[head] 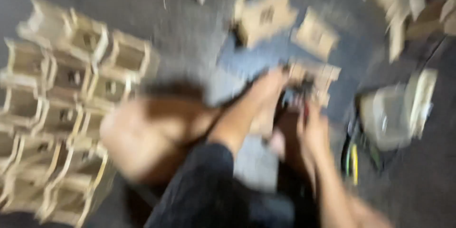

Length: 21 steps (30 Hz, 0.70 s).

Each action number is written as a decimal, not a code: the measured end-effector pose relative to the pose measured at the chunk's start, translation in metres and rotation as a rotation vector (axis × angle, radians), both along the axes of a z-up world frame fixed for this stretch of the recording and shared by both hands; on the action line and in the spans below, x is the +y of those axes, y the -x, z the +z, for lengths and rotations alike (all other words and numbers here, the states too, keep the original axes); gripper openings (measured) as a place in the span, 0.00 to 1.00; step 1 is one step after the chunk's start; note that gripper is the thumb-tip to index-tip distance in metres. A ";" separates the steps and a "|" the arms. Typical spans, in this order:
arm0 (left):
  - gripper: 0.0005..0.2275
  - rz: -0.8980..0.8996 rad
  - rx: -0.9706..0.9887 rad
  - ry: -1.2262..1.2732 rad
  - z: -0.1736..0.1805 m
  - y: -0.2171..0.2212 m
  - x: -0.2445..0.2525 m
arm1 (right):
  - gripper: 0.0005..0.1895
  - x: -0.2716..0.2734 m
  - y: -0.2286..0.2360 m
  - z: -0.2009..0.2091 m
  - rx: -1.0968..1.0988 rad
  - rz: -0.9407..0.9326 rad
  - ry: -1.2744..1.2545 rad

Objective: The person sits on the floor and assembles small wooden boxes by hand. They pick up pre-cut wooden pieces, align them, insert nails, and use a hammer to drive the nails into the wood to secure the joints.

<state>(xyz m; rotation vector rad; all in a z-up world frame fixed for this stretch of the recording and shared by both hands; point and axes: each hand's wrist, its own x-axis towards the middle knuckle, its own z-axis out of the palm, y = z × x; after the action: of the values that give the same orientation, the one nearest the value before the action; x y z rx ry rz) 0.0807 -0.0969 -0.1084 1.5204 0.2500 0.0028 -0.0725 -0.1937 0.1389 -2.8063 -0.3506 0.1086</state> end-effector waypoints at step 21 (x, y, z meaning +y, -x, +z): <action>0.33 -0.179 0.408 -0.342 0.256 0.064 0.094 | 0.22 -0.285 -0.065 -0.033 -0.140 -0.183 0.083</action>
<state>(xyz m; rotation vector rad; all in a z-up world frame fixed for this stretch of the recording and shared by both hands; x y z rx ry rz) 0.0163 -0.0030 0.1476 1.8736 0.4546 -0.4300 -0.0078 -0.4786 0.1063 -2.9200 -0.1223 -0.1174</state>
